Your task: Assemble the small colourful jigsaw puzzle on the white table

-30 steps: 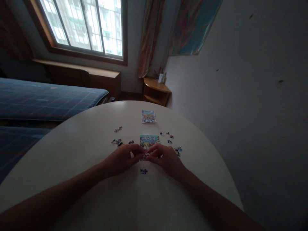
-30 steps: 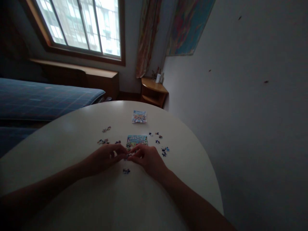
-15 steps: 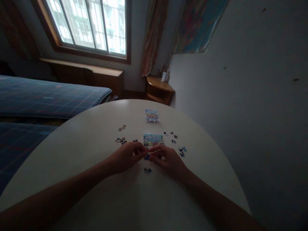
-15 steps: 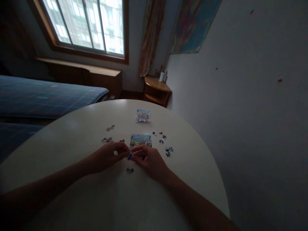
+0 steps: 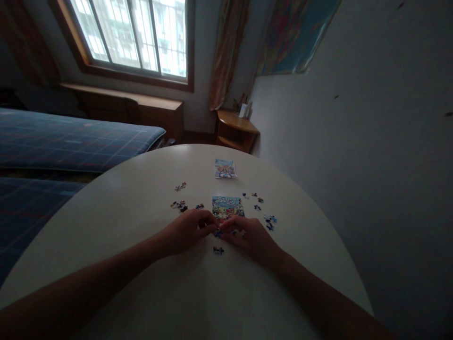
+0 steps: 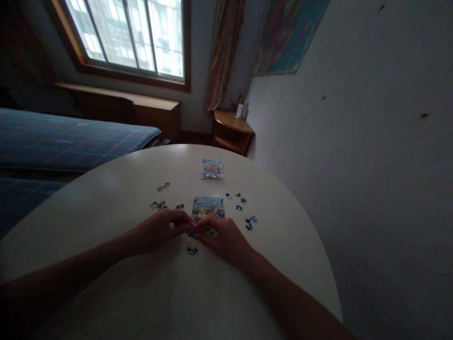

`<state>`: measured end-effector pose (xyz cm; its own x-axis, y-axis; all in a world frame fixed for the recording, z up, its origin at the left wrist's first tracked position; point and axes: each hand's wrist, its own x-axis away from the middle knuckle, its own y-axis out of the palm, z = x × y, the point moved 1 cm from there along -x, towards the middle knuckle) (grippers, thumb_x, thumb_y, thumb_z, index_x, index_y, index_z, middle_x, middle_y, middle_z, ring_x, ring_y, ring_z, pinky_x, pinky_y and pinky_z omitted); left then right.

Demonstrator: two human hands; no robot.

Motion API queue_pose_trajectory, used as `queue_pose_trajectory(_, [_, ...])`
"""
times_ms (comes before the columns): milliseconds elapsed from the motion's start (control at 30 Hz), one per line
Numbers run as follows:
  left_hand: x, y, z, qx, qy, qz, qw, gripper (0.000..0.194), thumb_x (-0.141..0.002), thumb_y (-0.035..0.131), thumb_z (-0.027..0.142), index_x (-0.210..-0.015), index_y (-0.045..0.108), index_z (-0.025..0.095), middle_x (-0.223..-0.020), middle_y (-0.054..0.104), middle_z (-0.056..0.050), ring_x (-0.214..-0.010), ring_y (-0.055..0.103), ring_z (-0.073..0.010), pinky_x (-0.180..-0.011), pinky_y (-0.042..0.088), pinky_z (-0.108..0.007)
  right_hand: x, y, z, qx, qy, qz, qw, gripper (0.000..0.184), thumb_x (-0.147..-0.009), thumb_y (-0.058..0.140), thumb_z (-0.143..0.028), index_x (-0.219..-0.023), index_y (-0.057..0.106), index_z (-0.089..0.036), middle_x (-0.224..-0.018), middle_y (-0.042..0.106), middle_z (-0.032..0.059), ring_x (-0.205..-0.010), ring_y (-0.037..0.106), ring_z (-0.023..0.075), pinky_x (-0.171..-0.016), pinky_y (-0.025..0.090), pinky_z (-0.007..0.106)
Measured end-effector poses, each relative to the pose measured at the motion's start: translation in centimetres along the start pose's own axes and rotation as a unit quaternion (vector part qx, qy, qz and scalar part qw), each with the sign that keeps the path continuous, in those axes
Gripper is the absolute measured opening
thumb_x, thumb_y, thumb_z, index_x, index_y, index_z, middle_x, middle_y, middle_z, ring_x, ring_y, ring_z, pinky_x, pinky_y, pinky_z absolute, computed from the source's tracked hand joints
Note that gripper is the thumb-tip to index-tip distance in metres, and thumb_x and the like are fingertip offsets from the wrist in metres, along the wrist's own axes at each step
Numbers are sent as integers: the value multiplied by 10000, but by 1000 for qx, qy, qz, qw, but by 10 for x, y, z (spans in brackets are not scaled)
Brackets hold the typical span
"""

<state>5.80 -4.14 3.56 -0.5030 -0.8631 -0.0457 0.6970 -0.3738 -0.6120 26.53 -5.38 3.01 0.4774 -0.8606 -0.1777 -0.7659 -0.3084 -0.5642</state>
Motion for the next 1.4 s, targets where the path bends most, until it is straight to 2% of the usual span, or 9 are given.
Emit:
queue_pose_trajectory(233, [0,-2,1,14,9,10,1000,187,-855,564,281,-885,711,169,-756,708,-16,-674,595,-134,-638,423,-231,0,-1,-1,10,-9,18,1000,122,-819,706,-228,-941,707,-224,-906,765,5,-816,711,146,-753,538,264])
queue_pose_trajectory(467, [4,3,2,5,-20,-32,999,148,-801,612,277,-809,704,161,-710,688,-16,-639,588,-133,-604,420,-229,-2,1,-3,21,-14,66,998,85,-859,639,-209,-936,674,-211,-864,737,14,-779,682,136,-707,515,253])
queue_pose_trajectory(667, [5,-1,4,28,-24,-64,997,189,-833,599,315,-840,708,162,-779,734,-26,-685,631,-141,-624,429,-226,-3,6,0,-9,-14,32,999,180,-855,659,-213,-1033,631,-210,-837,739,16,-753,696,140,-700,534,269])
queue_pose_trajectory(833, [6,-1,6,-15,-42,-75,996,219,-850,575,322,-782,707,160,-701,713,-12,-606,596,-125,-554,378,-216,-2,10,3,-26,-26,28,999,256,-862,650,-183,-1110,605,-225,-919,753,21,-817,713,137,-759,553,287])
queue_pose_trajectory(1000, [8,-7,9,-58,-47,-91,993,188,-847,551,268,-771,691,168,-692,694,-4,-599,600,-128,-563,392,-221,-4,14,3,-38,-21,29,999,301,-824,651,-151,-1115,596,-211,-964,744,38,-792,710,134,-739,566,288])
queue_pose_trajectory(1100, [10,-17,6,-140,-32,-58,988,170,-856,585,322,-873,691,190,-786,702,-21,-695,630,-172,-645,441,-269,-5,16,3,-9,-25,27,999,330,-807,659,-133,-1124,605,-209,-953,740,37,-769,697,131,-734,564,288])
queue_pose_trajectory(1167, [12,-23,3,-191,13,-33,981,188,-842,634,325,-983,678,208,-938,702,-41,-858,640,-215,-771,470,-326,-6,17,3,11,-30,26,999,348,-804,656,-121,-1136,606,-213,-959,738,36,-780,694,133,-749,563,293])
queue_pose_trajectory(1267, [15,-26,-1,-227,94,-38,969,318,-822,686,270,-1134,633,237,-1208,639,-57,-1125,570,-254,-962,441,-391,-7,18,2,32,-39,24,998,377,-803,636,-97,-1157,596,-217,-971,734,34,-786,689,132,-758,561,292])
queue_pose_trajectory(1400, [16,-23,-8,-261,135,-52,954,430,-851,678,272,-1265,566,247,-1398,535,-77,-1291,477,-278,-1075,387,-447,-7,16,1,67,-45,35,996,361,-834,601,-94,-1172,590,-221,-963,727,27,-795,674,133,-785,544,299])
